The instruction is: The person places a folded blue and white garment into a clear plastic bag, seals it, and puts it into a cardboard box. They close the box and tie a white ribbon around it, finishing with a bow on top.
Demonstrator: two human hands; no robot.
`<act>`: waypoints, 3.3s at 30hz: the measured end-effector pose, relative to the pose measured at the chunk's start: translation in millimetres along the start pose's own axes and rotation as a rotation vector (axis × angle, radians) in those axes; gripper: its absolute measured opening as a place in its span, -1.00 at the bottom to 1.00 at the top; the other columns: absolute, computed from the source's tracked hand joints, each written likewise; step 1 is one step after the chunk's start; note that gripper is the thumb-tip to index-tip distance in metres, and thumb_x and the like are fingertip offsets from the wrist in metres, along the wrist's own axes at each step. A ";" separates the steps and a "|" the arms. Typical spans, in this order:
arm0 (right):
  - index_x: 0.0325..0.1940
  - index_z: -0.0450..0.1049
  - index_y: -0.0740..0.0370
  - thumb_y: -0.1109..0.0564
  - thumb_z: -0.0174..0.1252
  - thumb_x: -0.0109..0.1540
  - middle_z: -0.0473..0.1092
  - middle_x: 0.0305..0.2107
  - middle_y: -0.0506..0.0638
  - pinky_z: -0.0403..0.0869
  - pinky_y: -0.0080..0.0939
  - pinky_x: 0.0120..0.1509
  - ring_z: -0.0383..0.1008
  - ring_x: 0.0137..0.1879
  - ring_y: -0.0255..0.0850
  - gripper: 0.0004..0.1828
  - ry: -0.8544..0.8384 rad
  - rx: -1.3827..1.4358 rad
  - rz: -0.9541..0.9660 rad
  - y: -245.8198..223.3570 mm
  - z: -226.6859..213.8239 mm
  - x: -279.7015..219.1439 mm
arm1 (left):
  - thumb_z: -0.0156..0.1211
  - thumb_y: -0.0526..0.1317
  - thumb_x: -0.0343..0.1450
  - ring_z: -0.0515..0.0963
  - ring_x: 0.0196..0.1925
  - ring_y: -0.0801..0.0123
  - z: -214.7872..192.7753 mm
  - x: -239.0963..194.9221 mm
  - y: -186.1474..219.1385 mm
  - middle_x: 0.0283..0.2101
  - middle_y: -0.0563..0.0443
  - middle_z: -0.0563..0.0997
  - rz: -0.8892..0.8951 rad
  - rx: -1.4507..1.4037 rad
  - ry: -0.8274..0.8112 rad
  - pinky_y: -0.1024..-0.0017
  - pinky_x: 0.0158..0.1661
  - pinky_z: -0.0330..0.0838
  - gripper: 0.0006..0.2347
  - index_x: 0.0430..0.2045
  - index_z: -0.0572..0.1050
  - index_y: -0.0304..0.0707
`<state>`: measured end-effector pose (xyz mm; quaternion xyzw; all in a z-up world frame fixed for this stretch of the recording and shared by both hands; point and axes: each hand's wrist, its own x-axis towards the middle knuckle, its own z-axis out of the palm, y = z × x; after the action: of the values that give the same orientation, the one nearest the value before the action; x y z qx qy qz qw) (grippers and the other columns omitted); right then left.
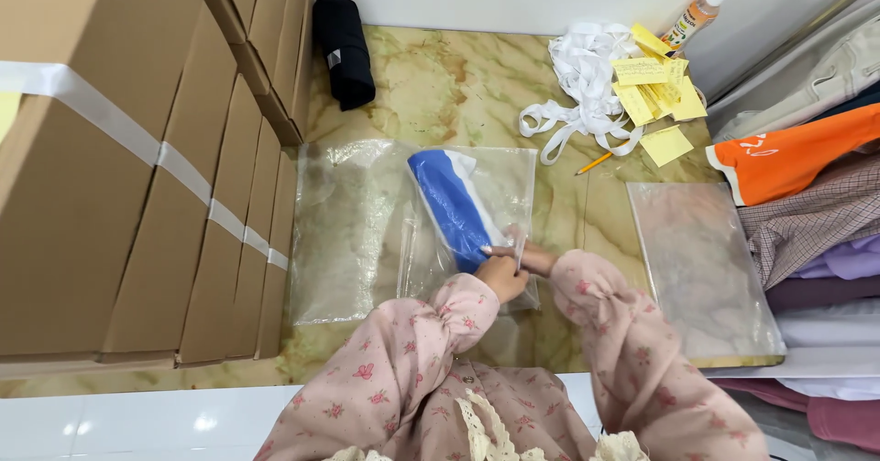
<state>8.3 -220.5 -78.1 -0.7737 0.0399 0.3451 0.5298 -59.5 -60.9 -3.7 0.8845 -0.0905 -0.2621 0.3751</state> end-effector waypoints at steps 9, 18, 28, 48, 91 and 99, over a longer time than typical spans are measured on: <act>0.17 0.35 0.29 -0.06 0.18 0.25 0.41 0.05 0.31 0.39 -0.02 0.31 0.43 0.21 0.00 -0.49 -0.076 0.321 -0.144 -0.5 20.1 -4.5 | -0.09 0.22 0.37 0.70 -0.45 0.28 -36.7 -20.2 11.0 -0.66 0.10 0.62 -0.023 -0.300 -0.027 0.34 -0.24 0.57 -0.53 -0.77 0.56 -0.05; 0.14 0.44 0.24 -0.13 -0.10 0.38 0.49 -0.02 0.28 0.56 0.11 0.03 0.55 0.05 0.05 -0.54 0.350 0.710 0.013 -10.0 -2.7 -35.9 | 0.19 -0.13 0.38 0.31 0.38 0.08 -46.1 14.8 -82.9 0.13 -0.07 0.45 0.317 0.418 0.741 -0.10 0.42 -0.16 -0.74 -0.11 0.52 -0.17; 0.29 0.40 0.12 -0.69 0.07 0.16 0.08 0.28 0.48 0.12 0.28 0.50 0.08 0.47 0.39 -0.02 0.591 -0.059 0.136 -47.8 22.2 -12.7 | -0.19 -0.16 0.45 0.02 0.51 0.00 -23.8 11.1 -55.6 0.31 -0.24 0.34 0.150 0.713 0.547 -0.27 0.45 -0.45 -0.62 0.08 0.43 -0.37; -0.13 0.51 0.03 0.04 0.17 0.33 0.56 -0.36 -0.01 0.53 -0.03 -0.01 0.60 -0.12 0.01 -0.91 0.482 -0.625 -0.792 -175.2 -23.6 -41.6 | -0.07 -0.02 0.56 0.08 0.52 -0.03 -85.3 -0.2 -78.6 0.49 -0.07 0.08 0.256 0.051 0.490 -0.22 0.36 0.03 -0.56 0.36 0.22 -0.04; -0.20 0.53 -0.22 -0.04 0.23 0.32 0.38 -0.41 -0.27 0.45 -0.38 -0.26 0.43 -0.35 -0.31 -0.98 1.204 -1.445 -1.362 -374.5 -122.3 -192.2 | 0.66 -0.12 0.17 0.64 -0.47 0.47 -293.5 49.4 -43.7 -0.46 0.01 0.68 0.433 -0.793 0.535 0.57 -0.38 0.51 -0.69 -0.43 0.58 -0.17; 0.16 0.41 0.07 0.07 0.30 0.26 0.52 -0.40 -0.10 0.52 -0.17 -0.15 0.58 -0.28 -0.12 -0.60 0.943 -1.026 -1.300 -374.2 -108.4 -197.1 | 0.64 -0.11 0.17 0.61 -0.33 0.52 -288.2 39.3 -67.0 -0.32 0.04 0.71 0.363 -0.785 0.493 0.60 -0.27 0.50 -0.65 -0.27 0.65 -0.17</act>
<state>72.0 -209.3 353.7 -0.8422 -0.3448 -0.3890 0.1433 124.5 149.7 100.6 0.6822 -0.0462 0.0104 0.7296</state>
